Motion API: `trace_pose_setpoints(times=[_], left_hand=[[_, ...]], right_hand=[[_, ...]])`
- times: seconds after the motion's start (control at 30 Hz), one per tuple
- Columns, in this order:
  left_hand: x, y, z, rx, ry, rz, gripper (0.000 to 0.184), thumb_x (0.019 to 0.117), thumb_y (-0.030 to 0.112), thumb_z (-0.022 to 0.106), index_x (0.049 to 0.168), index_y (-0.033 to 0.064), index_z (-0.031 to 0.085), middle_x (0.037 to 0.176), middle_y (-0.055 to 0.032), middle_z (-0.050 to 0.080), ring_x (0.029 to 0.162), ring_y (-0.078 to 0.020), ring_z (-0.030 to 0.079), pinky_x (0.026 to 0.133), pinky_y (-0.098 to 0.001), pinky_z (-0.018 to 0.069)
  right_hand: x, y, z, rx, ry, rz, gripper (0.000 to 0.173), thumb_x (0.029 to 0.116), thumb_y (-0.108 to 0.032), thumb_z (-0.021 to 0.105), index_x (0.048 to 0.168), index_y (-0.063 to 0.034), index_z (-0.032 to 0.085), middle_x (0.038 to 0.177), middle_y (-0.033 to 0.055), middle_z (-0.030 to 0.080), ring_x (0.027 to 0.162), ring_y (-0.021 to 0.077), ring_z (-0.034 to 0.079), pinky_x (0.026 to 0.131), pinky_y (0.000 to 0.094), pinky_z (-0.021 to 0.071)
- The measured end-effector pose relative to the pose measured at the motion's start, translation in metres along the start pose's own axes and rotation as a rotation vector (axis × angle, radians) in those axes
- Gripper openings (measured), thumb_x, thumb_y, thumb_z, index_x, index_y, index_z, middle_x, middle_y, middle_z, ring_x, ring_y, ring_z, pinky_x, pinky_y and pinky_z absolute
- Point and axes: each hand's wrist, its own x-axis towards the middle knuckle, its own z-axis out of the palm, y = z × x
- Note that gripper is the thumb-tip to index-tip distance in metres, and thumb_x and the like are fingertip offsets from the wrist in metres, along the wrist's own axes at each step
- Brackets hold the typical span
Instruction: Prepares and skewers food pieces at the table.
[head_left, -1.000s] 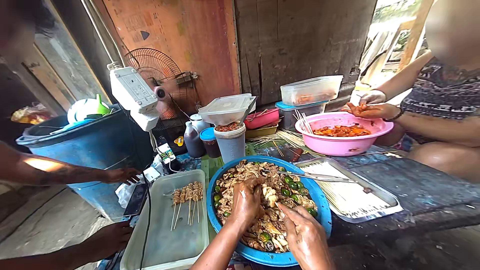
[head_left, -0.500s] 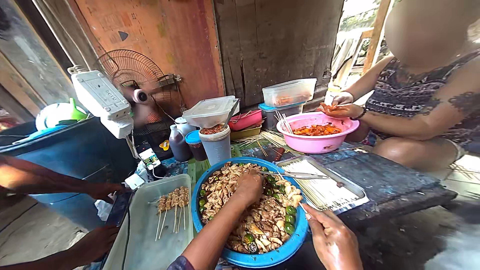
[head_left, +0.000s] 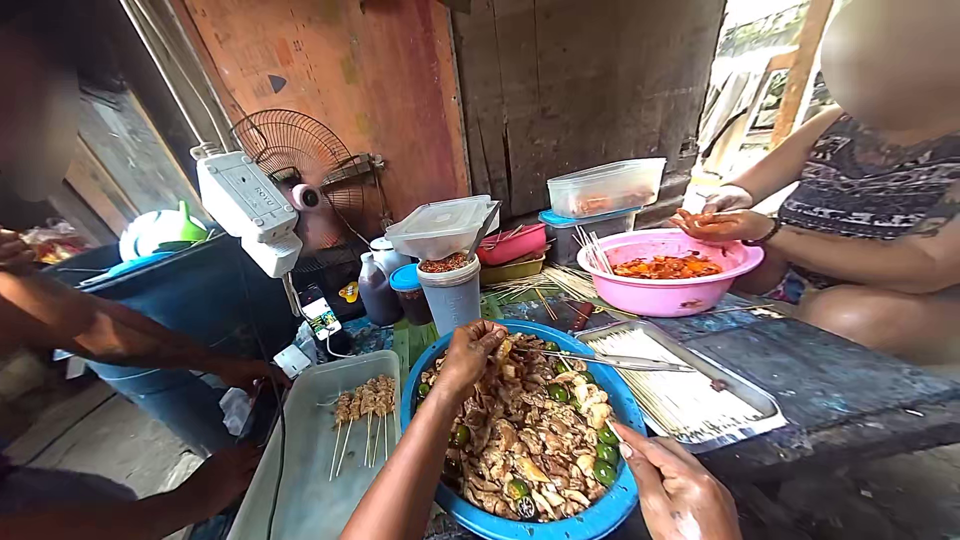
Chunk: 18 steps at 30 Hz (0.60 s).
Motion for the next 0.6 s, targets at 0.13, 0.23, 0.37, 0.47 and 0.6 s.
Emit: trace_pose_setpoints(times=[0.13,0.23,0.37,0.47,0.6], left_hand=[[0.008,0.015,-0.008,0.719,-0.169,-0.031,0.019,0.0994,0.013,0.064,0.113,0.0022,0.073,0.107,-0.0165,0.072,0.102,-0.0309,0.069,0.093,-0.0535,0.0536],[0.015,0.01,0.024,0.886,-0.285,-0.031,0.022,0.1005,0.016,0.062,0.117,0.0066,0.074,0.118,-0.0176,0.071,0.116,-0.0363,0.066,0.101,-0.0606,0.0484],[0.026,-0.017,0.068,1.179,-0.421,0.022,0.027,0.1016,0.007,0.054,0.125,0.0029,0.068,0.129,-0.0226,0.065,0.126,-0.0422,0.058,0.107,-0.0633,0.0409],[0.032,-0.023,0.075,1.213,-0.445,-0.014,0.03,0.0996,0.005,0.057,0.128,0.0027,0.065,0.131,-0.0226,0.064,0.127,-0.0422,0.057,0.107,-0.0637,0.041],[0.022,-0.011,0.064,0.9,-0.397,0.007,0.02,0.0965,0.006,0.063,0.114,0.0052,0.073,0.12,-0.0204,0.068,0.115,-0.0394,0.064,0.096,-0.062,0.0503]], right_hand=[[0.004,0.002,-0.006,0.003,-0.002,0.008,0.028,0.096,0.002,0.055,0.115,0.0044,0.075,0.094,0.0243,0.068,0.084,0.0316,0.066,0.081,0.0447,0.0542],[0.008,0.004,-0.005,0.002,-0.007,-0.003,0.028,0.0962,0.002,0.054,0.116,0.0049,0.075,0.094,0.0254,0.068,0.084,0.0329,0.067,0.082,0.0461,0.0542],[0.007,-0.001,-0.008,-0.011,-0.005,-0.013,0.028,0.0956,0.003,0.055,0.116,0.0051,0.075,0.093,0.0251,0.068,0.083,0.0333,0.066,0.081,0.0464,0.0537],[0.003,0.0,-0.015,-0.016,0.009,-0.003,0.028,0.0952,0.003,0.055,0.116,0.004,0.075,0.093,0.0238,0.068,0.084,0.0317,0.066,0.081,0.0447,0.0544],[0.002,0.006,-0.019,-0.067,0.063,-0.005,0.029,0.0957,-0.002,0.054,0.113,0.0012,0.077,0.094,0.0215,0.071,0.085,0.0328,0.068,0.08,0.0492,0.055]])
